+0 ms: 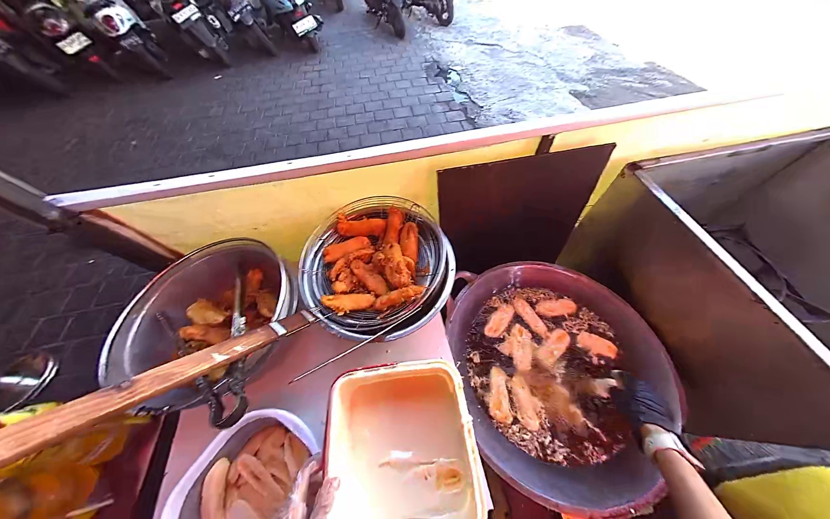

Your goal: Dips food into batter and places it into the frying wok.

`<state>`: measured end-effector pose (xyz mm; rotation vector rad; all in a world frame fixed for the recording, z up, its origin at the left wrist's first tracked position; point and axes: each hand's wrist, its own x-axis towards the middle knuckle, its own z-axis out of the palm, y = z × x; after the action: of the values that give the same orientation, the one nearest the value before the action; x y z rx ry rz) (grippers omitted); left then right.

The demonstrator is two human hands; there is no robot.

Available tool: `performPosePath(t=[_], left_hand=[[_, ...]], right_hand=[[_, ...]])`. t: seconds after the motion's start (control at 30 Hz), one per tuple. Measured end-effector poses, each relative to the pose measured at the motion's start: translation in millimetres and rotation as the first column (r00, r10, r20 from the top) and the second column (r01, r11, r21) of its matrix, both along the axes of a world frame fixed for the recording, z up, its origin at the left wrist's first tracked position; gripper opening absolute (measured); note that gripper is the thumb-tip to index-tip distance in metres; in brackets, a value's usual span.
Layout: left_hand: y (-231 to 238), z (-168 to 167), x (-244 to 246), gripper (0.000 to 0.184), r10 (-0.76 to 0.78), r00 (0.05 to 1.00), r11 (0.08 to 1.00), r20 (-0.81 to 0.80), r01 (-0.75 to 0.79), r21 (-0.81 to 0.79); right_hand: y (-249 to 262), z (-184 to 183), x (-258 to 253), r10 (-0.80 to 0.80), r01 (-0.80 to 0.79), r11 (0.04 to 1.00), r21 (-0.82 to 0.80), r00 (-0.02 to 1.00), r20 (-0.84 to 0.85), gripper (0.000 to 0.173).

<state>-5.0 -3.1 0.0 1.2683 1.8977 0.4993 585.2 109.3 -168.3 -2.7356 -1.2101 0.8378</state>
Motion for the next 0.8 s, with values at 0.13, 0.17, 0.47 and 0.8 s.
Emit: performPosePath(t=[0.13, 0.17, 0.47, 0.8], left_hand=[[1, 1, 2, 0.053, 0.017, 1.0, 1.0, 0.013, -0.017, -0.012], [2, 1, 2, 0.053, 0.016, 1.0, 1.0, 0.006, -0.015, -0.024], [4, 2, 4, 0.06, 0.014, 0.999, 0.997, -0.043, -0.017, -0.078], [5, 9, 8, 0.057, 0.06, 0.996, 0.996, 0.067, -0.056, -0.065]], right_hand=[[-4, 99, -36, 0.101, -0.125, 0.935, 0.331, 0.991, 0.088, 0.037], [-5, 128, -56, 0.168, -0.197, 0.89, 0.412, 0.98, 0.107, 0.035], [-2, 218, -354, 0.897, -0.878, 0.439, 0.189, 0.415, -0.153, 0.029], [-6, 180, -423, 0.985, -0.939, 0.025, -0.342, 0.081, -0.153, 0.037]])
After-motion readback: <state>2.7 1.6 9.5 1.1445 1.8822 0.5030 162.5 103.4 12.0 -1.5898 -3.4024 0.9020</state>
